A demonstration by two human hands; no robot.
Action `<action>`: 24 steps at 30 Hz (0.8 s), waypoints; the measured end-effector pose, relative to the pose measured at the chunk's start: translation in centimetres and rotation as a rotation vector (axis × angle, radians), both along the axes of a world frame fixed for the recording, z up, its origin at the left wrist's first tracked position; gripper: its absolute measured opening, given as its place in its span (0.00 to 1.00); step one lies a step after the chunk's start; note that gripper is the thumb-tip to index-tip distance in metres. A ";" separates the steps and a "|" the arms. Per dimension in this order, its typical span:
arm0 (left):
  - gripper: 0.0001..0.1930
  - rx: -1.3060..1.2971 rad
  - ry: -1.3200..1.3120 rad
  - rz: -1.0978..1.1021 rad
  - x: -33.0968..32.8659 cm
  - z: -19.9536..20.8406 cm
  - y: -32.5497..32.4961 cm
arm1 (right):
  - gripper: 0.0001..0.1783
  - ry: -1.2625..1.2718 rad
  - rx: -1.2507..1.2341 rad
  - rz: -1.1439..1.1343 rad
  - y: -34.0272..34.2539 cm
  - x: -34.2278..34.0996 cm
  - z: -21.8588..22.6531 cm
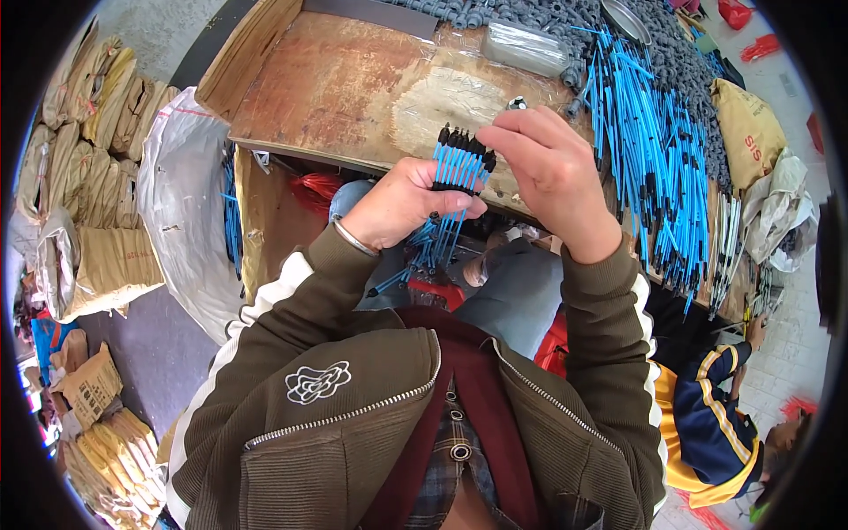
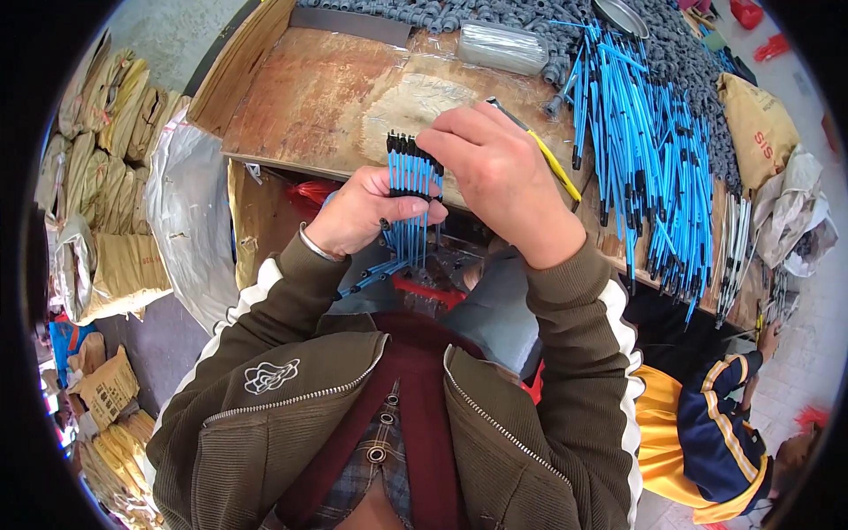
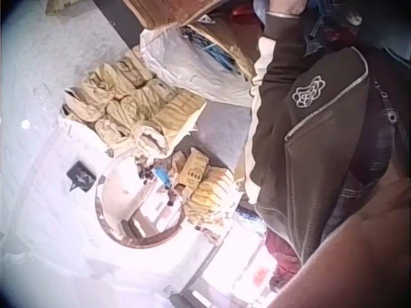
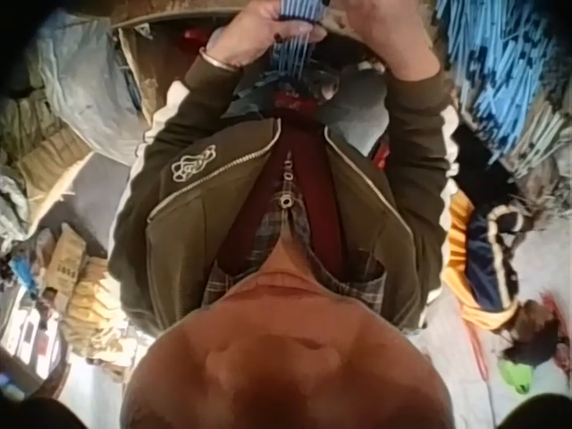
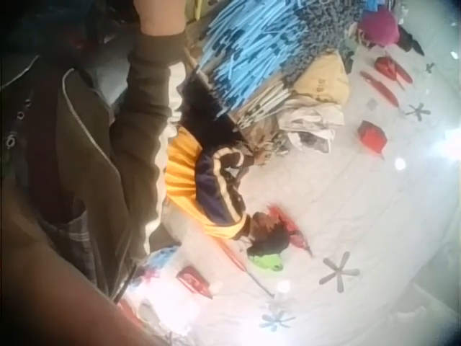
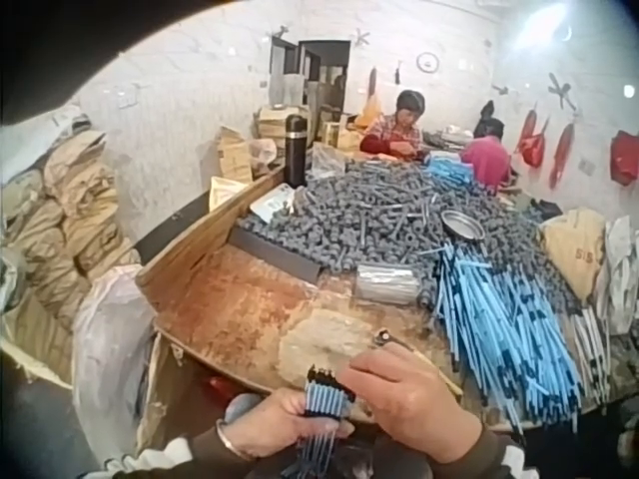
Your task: The person gathers umbrella ribs, threads a wire through their ends by hand, fits them into a circular plastic hub, and tightens the wire around the hub using pliers.
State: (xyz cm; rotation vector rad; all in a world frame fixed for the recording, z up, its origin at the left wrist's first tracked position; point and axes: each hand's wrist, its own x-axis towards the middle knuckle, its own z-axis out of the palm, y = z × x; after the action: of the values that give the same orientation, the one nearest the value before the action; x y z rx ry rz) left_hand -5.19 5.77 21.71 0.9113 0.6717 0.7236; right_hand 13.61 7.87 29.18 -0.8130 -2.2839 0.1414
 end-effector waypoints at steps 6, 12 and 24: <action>0.11 0.027 0.019 0.005 0.2 -0.3 0.0 | 0.16 0.226 -0.131 -0.004 0.2 -1.2 -0.4; 0.09 0.233 0.094 -0.010 -0.3 0.0 -0.5 | 0.16 0.302 -0.286 -0.375 6.4 3.3 -1.1; 0.10 0.550 0.025 0.049 -0.1 -0.9 -0.4 | 0.08 -0.668 0.286 -0.463 18.1 4.8 -5.1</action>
State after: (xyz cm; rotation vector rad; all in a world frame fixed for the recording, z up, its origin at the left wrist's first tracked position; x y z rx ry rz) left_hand -5.34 5.34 20.86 1.4110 0.5233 0.9643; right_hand 18.41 25.94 24.11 -1.3465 -2.5337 -0.7519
